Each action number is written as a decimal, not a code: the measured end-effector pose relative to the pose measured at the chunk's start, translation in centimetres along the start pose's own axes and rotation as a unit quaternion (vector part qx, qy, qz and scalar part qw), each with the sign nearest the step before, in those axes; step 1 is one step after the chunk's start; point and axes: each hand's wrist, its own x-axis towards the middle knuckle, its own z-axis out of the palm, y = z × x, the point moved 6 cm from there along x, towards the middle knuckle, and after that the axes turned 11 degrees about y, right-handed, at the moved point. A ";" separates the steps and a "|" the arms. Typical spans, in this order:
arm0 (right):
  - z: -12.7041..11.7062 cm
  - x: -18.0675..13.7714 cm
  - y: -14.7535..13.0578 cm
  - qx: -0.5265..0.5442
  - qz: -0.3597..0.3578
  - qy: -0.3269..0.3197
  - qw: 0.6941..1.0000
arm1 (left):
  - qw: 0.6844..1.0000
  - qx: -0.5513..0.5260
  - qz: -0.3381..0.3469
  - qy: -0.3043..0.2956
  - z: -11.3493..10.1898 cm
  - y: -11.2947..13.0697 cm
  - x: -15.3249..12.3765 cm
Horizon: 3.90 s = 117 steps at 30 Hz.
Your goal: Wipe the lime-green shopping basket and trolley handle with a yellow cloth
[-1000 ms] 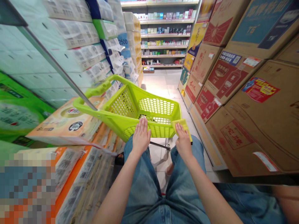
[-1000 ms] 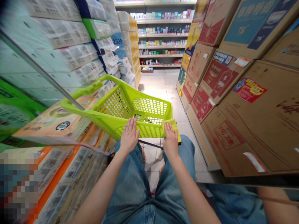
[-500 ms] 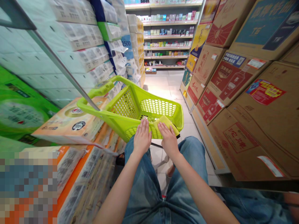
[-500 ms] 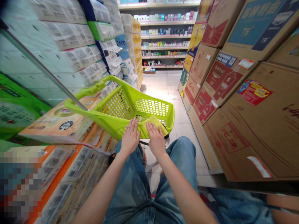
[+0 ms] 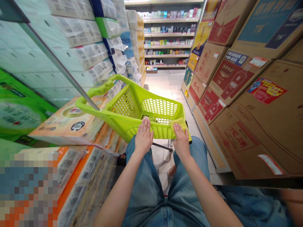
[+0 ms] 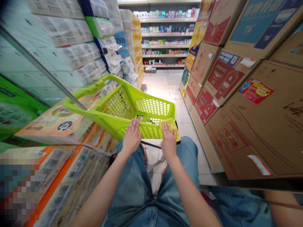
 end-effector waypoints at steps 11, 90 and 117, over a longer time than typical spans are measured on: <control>3.1 2.4 -8.8 0.074 -0.103 -0.061 0.990 | 1.000 0.010 0.010 0.000 0.0 -0.2 -0.1; 3.8 2.4 -7.8 0.052 -0.037 -0.034 0.997 | 1.000 0.007 0.004 0.001 0.2 -0.1 -0.3; 2.4 1.8 -4.9 0.076 -0.038 -0.029 0.996 | 1.000 0.004 0.005 -0.006 0.2 -0.2 -0.4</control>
